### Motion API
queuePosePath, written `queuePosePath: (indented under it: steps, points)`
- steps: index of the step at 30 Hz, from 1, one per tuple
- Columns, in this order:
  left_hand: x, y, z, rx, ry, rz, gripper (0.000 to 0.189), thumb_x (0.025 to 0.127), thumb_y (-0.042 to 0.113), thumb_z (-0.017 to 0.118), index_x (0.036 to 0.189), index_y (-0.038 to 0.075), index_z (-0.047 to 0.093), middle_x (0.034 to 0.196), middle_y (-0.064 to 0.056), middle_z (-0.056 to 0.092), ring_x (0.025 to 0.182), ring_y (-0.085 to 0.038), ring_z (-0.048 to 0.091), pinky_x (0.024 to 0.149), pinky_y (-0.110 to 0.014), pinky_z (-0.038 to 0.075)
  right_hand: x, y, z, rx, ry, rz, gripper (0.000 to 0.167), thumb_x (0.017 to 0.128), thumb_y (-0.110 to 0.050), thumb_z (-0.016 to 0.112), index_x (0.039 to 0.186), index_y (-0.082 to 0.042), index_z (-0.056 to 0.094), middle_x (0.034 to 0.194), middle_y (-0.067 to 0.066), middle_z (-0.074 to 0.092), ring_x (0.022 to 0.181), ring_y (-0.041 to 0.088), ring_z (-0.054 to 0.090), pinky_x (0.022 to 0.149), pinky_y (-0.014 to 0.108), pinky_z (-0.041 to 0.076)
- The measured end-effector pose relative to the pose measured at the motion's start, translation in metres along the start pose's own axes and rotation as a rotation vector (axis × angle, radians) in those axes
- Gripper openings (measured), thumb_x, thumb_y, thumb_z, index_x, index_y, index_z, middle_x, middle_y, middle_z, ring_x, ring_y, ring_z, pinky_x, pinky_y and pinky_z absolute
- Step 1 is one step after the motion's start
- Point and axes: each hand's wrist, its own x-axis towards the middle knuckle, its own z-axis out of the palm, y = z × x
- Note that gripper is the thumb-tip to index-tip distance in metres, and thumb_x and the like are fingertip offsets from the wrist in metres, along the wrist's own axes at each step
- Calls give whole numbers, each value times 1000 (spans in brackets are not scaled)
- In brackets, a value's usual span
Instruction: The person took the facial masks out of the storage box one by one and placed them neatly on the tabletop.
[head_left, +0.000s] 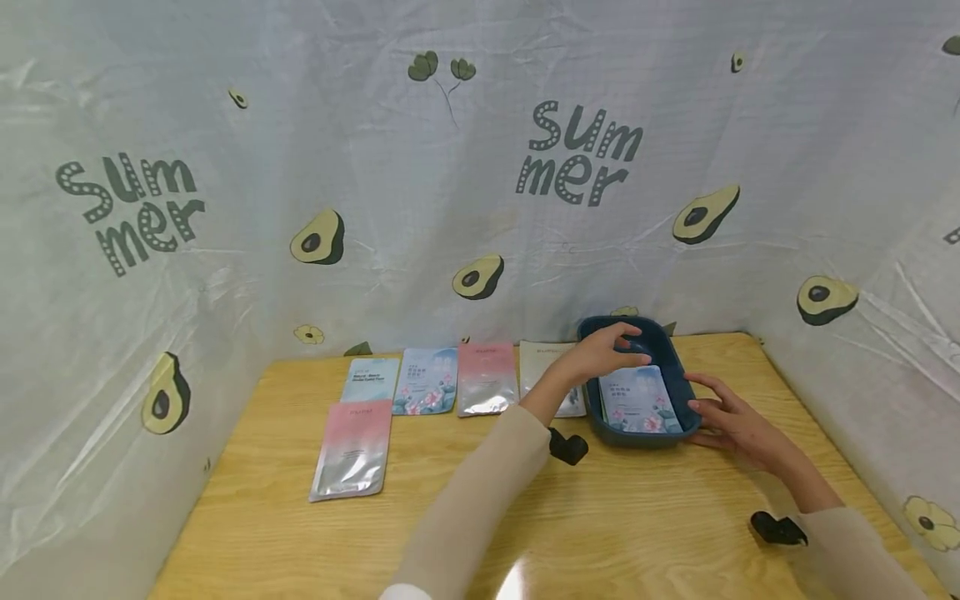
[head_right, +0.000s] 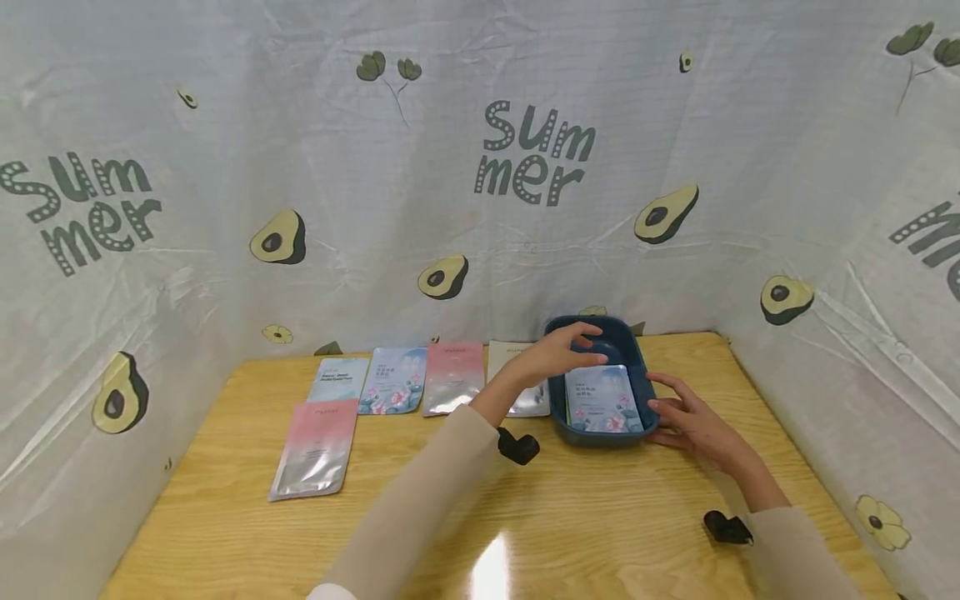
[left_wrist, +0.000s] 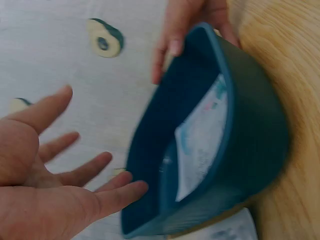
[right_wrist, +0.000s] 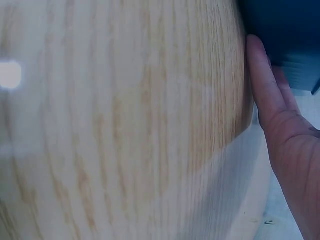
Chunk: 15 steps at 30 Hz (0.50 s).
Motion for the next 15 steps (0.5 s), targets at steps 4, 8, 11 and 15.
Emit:
queuePosePath:
  steps: [4,8,11,15]
  points:
    - [23,-9,13,52,-79,10,80,90,31,79,158,25,38,162,-5,36,148,-24,35,112,-42,40,-2,1,-2,-2,1,-3,56,112,-21,40,162,-21,13,140,28,37,114,20,67,93,44,56]
    - [36,-21,26,98,-109,-46,91,86,31,83,161,31,31,167,3,24,153,-20,26,118,-42,33,-1,0,-2,-5,-2,9,57,112,-21,40,162,-22,12,147,33,28,115,18,65,93,43,56]
    - [41,-28,34,168,-95,-103,96,84,37,85,161,34,29,168,5,23,152,-17,25,118,-41,33,-1,0,-1,4,-4,21,57,112,-22,40,162,-21,11,149,35,24,115,19,65,94,43,56]
    - [43,-33,38,157,8,-150,95,81,37,87,160,36,33,167,0,25,152,-22,25,117,-45,35,-1,-1,-1,21,4,35,57,112,-23,41,161,-21,12,149,36,25,114,20,66,94,44,55]
